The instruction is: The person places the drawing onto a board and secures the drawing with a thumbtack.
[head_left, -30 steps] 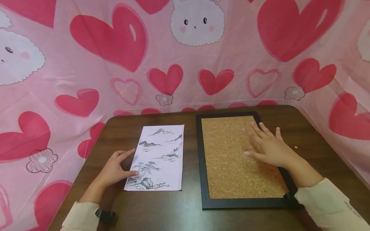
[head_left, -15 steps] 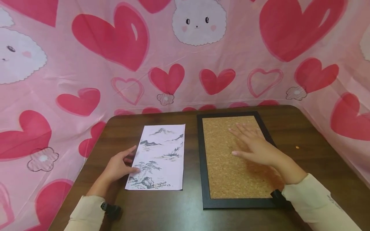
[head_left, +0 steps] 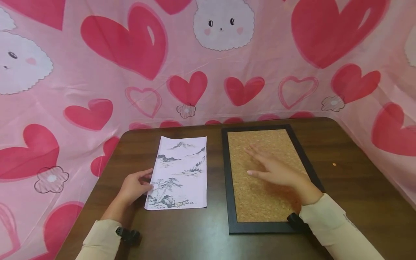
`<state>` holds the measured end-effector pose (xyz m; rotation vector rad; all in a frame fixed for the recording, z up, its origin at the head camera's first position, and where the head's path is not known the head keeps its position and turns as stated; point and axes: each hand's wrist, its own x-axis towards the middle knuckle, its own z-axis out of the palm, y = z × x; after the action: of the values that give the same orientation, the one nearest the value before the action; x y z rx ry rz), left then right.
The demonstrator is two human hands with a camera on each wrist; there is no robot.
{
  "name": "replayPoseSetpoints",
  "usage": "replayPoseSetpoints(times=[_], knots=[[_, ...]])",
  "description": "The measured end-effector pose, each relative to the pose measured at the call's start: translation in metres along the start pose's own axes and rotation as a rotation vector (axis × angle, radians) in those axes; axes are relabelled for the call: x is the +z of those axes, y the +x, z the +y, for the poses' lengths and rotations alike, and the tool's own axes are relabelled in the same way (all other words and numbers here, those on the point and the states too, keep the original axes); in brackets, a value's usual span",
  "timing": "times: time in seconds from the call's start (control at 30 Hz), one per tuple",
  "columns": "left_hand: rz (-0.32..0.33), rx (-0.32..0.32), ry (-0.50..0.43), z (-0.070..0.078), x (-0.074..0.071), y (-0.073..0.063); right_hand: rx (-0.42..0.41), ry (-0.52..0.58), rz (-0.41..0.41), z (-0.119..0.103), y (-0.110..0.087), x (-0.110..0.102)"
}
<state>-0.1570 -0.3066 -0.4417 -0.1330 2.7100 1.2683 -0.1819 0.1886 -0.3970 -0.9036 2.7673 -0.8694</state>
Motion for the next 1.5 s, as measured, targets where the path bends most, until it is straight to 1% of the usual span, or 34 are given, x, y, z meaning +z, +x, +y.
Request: replayPoseSetpoints(times=[0.13,0.33,0.4,0.47,0.6,0.67,0.73,0.8,0.9,0.97,1.0,1.07,1.13,1.27,1.4,1.5], knots=[[-0.017,-0.051,-0.176,-0.004,0.002,0.001,0.017,0.107,-0.005,-0.002,0.004,0.003],[-0.039,-0.079,-0.441,-0.008,0.003,0.000,0.021,0.237,0.015,-0.003,0.008,0.010],[-0.047,-0.069,-0.528,-0.009,0.003,-0.002,0.023,0.300,0.030,-0.003,0.009,0.013],[-0.060,-0.040,-0.629,-0.009,0.003,-0.005,0.032,0.363,0.048,-0.004,0.010,0.016],[-0.099,0.048,-0.811,-0.006,0.004,-0.007,0.070,0.487,0.080,-0.005,0.012,0.019],[-0.118,0.082,-0.875,-0.002,0.004,-0.008,0.091,0.535,0.096,-0.006,0.013,0.020],[-0.136,0.101,-0.926,0.003,0.004,-0.008,0.098,0.587,0.101,-0.008,0.014,0.020],[-0.146,0.107,-0.960,0.009,0.004,-0.008,0.098,0.642,0.101,-0.011,0.015,0.020],[-0.152,0.144,-0.995,0.017,0.008,-0.007,0.110,0.703,0.120,-0.017,0.017,0.022],[-0.152,0.174,-1.012,0.022,0.011,-0.006,0.134,0.732,0.162,-0.019,0.020,0.025],[-0.155,0.192,-1.021,0.024,0.014,-0.005,0.145,0.756,0.187,-0.020,0.022,0.027],[-0.164,0.209,-1.033,0.030,0.017,-0.004,0.169,0.819,0.231,-0.021,0.027,0.029],[-0.175,0.208,-1.039,0.035,0.021,-0.003,0.190,0.896,0.263,-0.023,0.031,0.031],[-0.188,0.188,-1.041,0.045,0.028,-0.002,0.229,1.039,0.270,-0.026,0.036,0.032],[-0.202,0.179,-1.041,0.055,0.035,-0.001,0.259,1.116,0.273,-0.030,0.038,0.033],[-0.214,0.170,-1.037,0.060,0.041,-0.001,0.281,1.130,0.298,-0.031,0.037,0.035]])
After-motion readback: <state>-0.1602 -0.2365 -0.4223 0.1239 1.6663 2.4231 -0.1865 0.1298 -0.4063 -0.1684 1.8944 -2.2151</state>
